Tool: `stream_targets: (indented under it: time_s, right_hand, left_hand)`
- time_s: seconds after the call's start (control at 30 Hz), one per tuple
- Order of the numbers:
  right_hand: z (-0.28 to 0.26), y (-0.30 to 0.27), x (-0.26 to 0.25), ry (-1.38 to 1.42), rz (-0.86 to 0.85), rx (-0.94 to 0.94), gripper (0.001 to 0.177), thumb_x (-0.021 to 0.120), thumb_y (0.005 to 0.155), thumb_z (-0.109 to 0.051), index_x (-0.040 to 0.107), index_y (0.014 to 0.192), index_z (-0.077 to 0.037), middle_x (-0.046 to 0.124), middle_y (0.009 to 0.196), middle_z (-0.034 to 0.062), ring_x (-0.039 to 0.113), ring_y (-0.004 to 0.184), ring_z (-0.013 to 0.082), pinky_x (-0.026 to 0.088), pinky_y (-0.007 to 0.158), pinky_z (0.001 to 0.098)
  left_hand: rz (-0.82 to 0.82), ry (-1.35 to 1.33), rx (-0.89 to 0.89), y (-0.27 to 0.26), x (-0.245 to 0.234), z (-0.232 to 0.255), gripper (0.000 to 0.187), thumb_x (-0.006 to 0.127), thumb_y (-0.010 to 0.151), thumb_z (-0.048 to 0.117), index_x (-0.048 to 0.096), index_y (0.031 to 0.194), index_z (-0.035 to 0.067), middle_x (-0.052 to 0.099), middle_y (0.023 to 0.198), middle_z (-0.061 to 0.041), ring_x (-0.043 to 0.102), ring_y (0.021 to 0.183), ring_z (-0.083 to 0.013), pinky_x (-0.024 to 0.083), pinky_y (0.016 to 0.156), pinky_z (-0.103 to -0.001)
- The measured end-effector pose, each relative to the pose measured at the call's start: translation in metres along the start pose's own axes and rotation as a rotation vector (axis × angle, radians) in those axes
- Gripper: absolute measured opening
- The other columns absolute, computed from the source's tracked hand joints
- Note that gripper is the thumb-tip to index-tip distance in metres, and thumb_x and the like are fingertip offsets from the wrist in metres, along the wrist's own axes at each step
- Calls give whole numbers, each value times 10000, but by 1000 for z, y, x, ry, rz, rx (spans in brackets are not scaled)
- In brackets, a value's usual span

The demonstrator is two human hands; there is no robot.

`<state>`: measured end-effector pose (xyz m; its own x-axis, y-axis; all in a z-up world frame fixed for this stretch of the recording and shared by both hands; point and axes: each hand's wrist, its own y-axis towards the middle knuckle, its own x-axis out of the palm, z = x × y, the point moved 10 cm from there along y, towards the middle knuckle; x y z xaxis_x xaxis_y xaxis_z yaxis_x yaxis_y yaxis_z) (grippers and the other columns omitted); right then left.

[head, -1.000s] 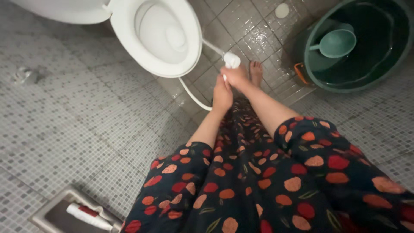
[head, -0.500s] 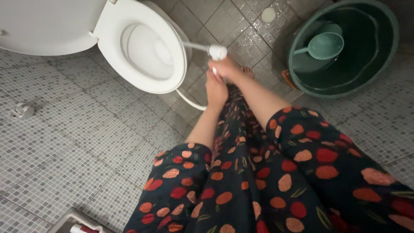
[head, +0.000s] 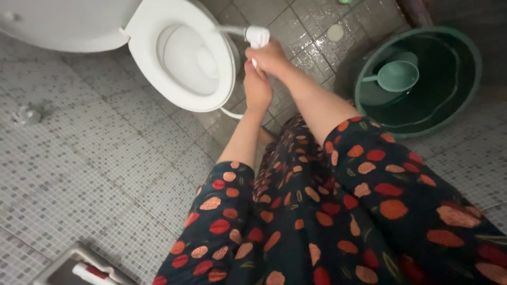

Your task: The person cleans a white toilet in a tiled bathroom using a handheld bidet sprayer and a white sponge. They scrub and rinse the tank, seat, lid, and bowl interior, then rinse their hands.

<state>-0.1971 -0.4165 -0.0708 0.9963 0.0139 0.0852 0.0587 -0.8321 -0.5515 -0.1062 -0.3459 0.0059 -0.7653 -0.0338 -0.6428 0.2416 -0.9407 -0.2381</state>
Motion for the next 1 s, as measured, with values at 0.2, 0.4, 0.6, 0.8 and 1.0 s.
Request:
stream_targets:
  time_s: [0.2, 0.4, 0.6, 0.8, 1.0]
  right_hand:
    - [-10, -4, 13, -79, 13, -56, 250, 735, 759, -227, 746, 880, -8, 772, 800, 98, 760, 724, 167, 588, 633, 329]
    - [108, -76, 7, 3, 56, 294, 166, 728, 776, -134, 692, 797, 27, 675, 707, 118, 623, 570, 256, 396, 478, 384]
    - [185, -131, 40, 38, 67, 238, 95, 713, 781, -116, 687, 788, -26, 683, 726, 45, 652, 636, 160, 494, 555, 328]
    - [225, -178, 130, -24, -2, 228, 115, 703, 774, -131, 702, 792, -17, 708, 729, 65, 675, 654, 177, 515, 589, 353]
    - [153, -189, 238, -281, 27, 24, 204, 718, 759, -197, 719, 845, -12, 735, 761, 107, 699, 698, 213, 532, 624, 394]
  left_hand:
    - [-4, -62, 35, 7, -9, -22, 364, 403, 1076, 298, 513, 1261, 5, 701, 1024, -319, 652, 982, -540, 494, 807, -583]
    - [-88, -53, 37, -67, 11, -81, 345, 412, 1076, 289, 553, 1163, -14, 677, 1020, -353, 627, 994, -559, 482, 833, -605]
    - [-188, -65, -72, -138, -12, -139, 379, 393, 1090, 294, 581, 1140, -31, 670, 1049, -358, 622, 1038, -547, 494, 866, -588]
    - [-188, -13, -280, -185, -82, -215, 390, 390, 1067, 301, 582, 1180, -18, 669, 1062, -350, 625, 1047, -534, 480, 892, -579]
    - [-5, -91, -119, -169, -172, -262, 349, 375, 1070, 223, 564, 1232, -21, 662, 1115, -344, 614, 1085, -531, 493, 908, -560]
